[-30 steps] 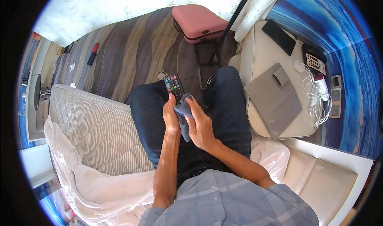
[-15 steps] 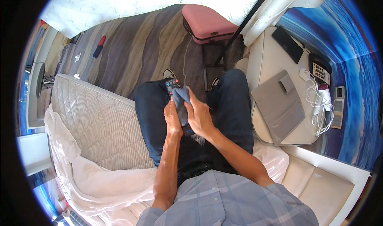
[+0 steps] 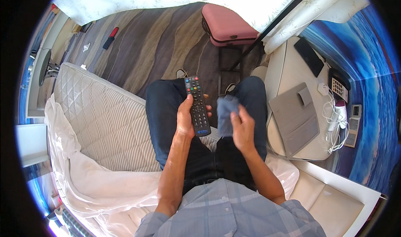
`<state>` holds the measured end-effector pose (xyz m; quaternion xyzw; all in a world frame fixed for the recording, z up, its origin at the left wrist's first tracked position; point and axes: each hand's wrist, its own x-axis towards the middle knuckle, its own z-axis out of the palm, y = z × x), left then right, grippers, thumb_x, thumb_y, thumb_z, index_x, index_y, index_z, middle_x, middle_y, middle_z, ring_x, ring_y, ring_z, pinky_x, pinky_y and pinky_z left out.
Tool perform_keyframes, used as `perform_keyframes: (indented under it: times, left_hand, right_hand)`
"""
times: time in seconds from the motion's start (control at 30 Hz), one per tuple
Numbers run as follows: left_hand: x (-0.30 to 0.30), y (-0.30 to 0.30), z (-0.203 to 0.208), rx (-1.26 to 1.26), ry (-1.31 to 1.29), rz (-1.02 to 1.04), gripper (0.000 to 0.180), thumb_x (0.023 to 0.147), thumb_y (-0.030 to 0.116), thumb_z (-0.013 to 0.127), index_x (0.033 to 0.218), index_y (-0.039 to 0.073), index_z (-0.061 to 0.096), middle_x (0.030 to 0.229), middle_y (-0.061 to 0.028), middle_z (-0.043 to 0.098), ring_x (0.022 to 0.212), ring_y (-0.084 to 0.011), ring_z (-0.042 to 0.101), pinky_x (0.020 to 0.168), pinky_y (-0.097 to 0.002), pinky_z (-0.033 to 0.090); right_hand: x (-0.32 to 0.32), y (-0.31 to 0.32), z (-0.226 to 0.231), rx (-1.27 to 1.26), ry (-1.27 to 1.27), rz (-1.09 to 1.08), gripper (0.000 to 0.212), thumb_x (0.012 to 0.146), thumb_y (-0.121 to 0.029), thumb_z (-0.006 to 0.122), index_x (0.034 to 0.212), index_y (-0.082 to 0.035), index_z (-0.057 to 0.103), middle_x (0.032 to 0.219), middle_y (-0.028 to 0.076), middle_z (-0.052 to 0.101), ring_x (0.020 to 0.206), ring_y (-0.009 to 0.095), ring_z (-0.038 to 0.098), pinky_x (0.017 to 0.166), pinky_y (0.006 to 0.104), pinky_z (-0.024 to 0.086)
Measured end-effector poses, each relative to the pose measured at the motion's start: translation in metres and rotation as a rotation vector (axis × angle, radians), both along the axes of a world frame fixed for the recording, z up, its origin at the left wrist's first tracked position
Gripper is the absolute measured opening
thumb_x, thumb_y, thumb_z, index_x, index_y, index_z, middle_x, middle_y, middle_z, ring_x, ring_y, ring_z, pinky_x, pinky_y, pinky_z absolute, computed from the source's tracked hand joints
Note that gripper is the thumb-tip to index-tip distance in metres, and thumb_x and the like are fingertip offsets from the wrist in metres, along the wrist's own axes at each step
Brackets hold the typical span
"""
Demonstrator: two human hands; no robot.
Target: The person cleans a remote control and a laptop with a cloth while sitting on a bed. They then open a drawer, wipe its interior, and proceed to adjust a white fitted sheet on the mattress.
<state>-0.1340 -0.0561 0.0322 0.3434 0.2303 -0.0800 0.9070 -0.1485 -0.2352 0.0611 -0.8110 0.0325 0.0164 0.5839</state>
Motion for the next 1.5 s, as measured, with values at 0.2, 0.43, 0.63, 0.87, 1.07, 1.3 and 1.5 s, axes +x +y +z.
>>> perform_keyframes:
  times: [0.2, 0.43, 0.63, 0.87, 1.07, 1.3, 1.5]
  left_hand:
    - [-0.021, -0.008, 0.013, 0.262, -0.060, -0.626, 0.033, 0.085, 0.025, 0.072, 0.099, -0.001, 0.059, 0.073, -0.0112, 0.065, 0.060, -0.0177, 0.064, 0.055, -0.0279, 0.054]
    - [-0.024, 0.000, 0.023, 0.211, 0.003, -0.704, 0.029, 0.080, 0.017, 0.077, 0.094, -0.003, 0.061, 0.072, -0.0130, 0.066, 0.058, -0.0171, 0.065, 0.053, -0.0273, 0.054]
    - [-0.020, -0.016, 0.028, 0.232, 0.039, -0.659, 0.027, 0.081, 0.017, 0.076, 0.094, -0.003, 0.063, 0.074, -0.0121, 0.067, 0.058, -0.0153, 0.064, 0.053, -0.0266, 0.053]
    - [-0.019, -0.024, 0.011, -0.051, 0.133, -0.458, 0.049, 0.097, 0.047, 0.049, 0.100, 0.000, 0.061, 0.075, -0.0112, 0.065, 0.060, -0.0197, 0.065, 0.053, -0.0296, 0.054]
    - [-0.024, -0.023, -0.020, -0.394, 0.187, -0.421, 0.045, 0.101, 0.042, 0.039, 0.115, 0.004, 0.056, 0.091, -0.0131, 0.066, 0.070, -0.0242, 0.067, 0.062, -0.0344, 0.058]
    - [-0.026, -0.026, -0.008, -0.584, 0.220, -0.255, 0.035, 0.096, 0.035, 0.055, 0.114, 0.005, 0.061, 0.105, -0.0098, 0.066, 0.091, -0.0210, 0.065, 0.079, -0.0344, 0.056]
    - [-0.027, -0.019, -0.011, -0.691, 0.113, -0.160, 0.028, 0.085, 0.025, 0.073, 0.105, 0.006, 0.067, 0.107, -0.0086, 0.067, 0.095, -0.0170, 0.065, 0.089, -0.0309, 0.053]
  right_hand:
    - [0.056, 0.006, 0.010, -0.291, -0.515, 0.233, 0.031, 0.090, -0.009, 0.058, 0.119, 0.001, 0.058, 0.107, 0.019, 0.066, 0.096, 0.033, 0.066, 0.084, 0.0403, 0.050]
    - [0.062, 0.008, 0.015, -0.091, -0.060, 0.448, 0.023, 0.086, -0.019, 0.067, 0.092, 0.004, 0.066, 0.075, 0.018, 0.066, 0.067, 0.027, 0.068, 0.061, 0.0342, 0.051]
    - [0.051, 0.013, -0.018, -0.264, -0.307, -0.012, 0.030, 0.083, -0.025, 0.071, 0.071, 0.000, 0.060, 0.060, 0.018, 0.060, 0.053, 0.033, 0.062, 0.049, 0.0385, 0.046]
    - [0.060, 0.007, -0.031, -0.488, -0.653, -0.054, 0.029, 0.081, -0.026, 0.075, 0.075, -0.002, 0.059, 0.070, 0.015, 0.061, 0.058, 0.035, 0.060, 0.051, 0.0410, 0.047]
    - [0.059, 0.019, 0.005, -0.454, -0.879, 0.316, 0.023, 0.084, -0.014, 0.065, 0.101, 0.002, 0.064, 0.102, 0.015, 0.068, 0.104, 0.038, 0.063, 0.087, 0.0419, 0.050]
    - [0.037, 0.026, 0.018, -0.369, -0.752, 0.403, 0.025, 0.085, -0.019, 0.058, 0.098, 0.000, 0.065, 0.104, 0.013, 0.068, 0.118, 0.039, 0.056, 0.104, 0.0544, 0.035]
    - [0.022, 0.041, 0.021, -0.326, -0.797, 0.401, 0.022, 0.086, -0.020, 0.058, 0.094, -0.001, 0.066, 0.101, 0.011, 0.070, 0.118, 0.036, 0.057, 0.108, 0.0544, 0.032]
